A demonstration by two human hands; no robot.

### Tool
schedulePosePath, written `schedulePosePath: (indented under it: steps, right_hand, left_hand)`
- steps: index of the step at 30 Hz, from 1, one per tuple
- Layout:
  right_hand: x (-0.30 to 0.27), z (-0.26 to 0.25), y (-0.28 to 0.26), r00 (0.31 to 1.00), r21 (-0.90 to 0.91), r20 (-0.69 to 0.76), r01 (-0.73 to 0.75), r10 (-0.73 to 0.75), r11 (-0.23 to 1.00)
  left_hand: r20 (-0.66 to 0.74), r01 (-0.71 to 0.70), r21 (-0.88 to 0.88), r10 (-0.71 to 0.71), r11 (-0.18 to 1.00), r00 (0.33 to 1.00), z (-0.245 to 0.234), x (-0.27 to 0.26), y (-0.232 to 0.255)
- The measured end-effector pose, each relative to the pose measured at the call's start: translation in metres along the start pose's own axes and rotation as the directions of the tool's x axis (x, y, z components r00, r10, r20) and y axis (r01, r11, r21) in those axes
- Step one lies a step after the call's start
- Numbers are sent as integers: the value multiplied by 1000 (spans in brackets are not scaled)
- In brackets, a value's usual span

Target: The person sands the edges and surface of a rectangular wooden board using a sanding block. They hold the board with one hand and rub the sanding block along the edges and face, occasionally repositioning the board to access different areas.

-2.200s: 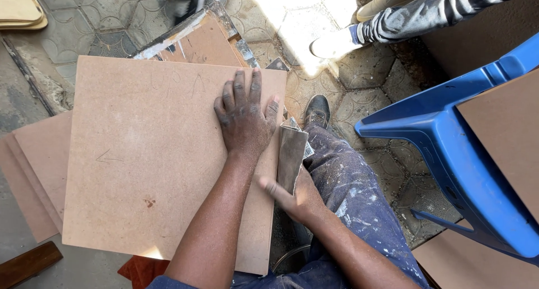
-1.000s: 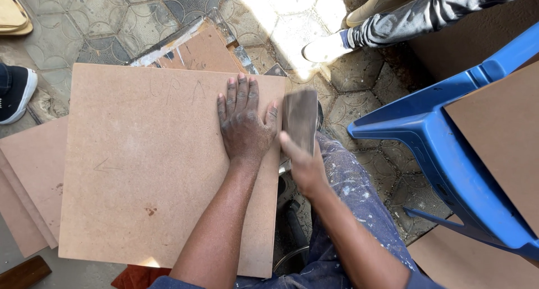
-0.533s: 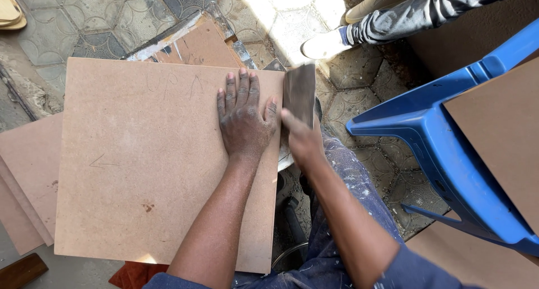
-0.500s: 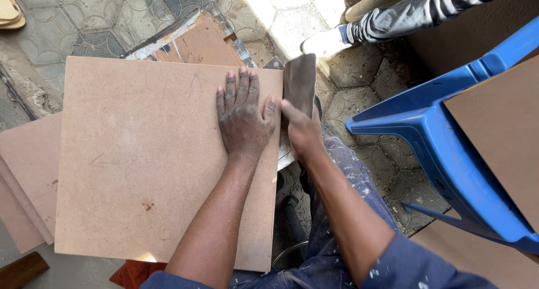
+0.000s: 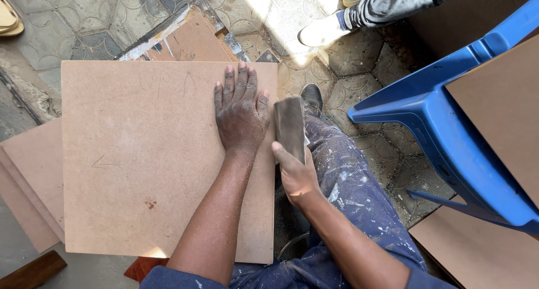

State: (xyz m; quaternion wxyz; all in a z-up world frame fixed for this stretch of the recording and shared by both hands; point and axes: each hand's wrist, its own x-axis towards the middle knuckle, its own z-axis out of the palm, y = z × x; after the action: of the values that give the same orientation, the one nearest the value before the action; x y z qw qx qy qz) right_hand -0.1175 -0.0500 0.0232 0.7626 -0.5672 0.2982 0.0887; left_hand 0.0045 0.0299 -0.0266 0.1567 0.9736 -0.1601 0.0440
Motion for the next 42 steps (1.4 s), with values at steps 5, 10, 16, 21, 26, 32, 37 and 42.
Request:
schedulePosePath:
  steps: [5,10,16,21,26,32,37,42]
  right_hand:
    - [6,14,-29,998,-101,-19,55,-57,993]
    - [6,-4,-18,990,-110,-52,-137,132,984]
    - [59,-36,-12,970,68,-236,83,-65,994]
    - [67,-47,31,938,202,-329,185,-111,962]
    - [65,-54,12,948,254,-306,170,-88,952]
    - [39,-46,-28,962,154,-260,130,-87,979]
    - [32,-45,4,980,77,-199,11,4,997]
    - [32,-40,41,979,172,-162,-95,123,981]
  left_hand:
    - [53,25,0,-25,1000,998,-5,-2,-1]
    - [60,21,-1,-21,1000,998,-3,2,1]
    - [162,1,-5,0,1000,987,-33,-6,13]
    - [216,-92,-91,110,992,970,-31,-42,16]
    - [67,-70,21,68,997,995,-17,-16,24]
    - [40,-3,27,2,1000,999,-2,41,24]
    - [90,71,-30,-68,997,994,-11,46,21]
    - [169,71,-164,-43,984,985,-29,25,25]
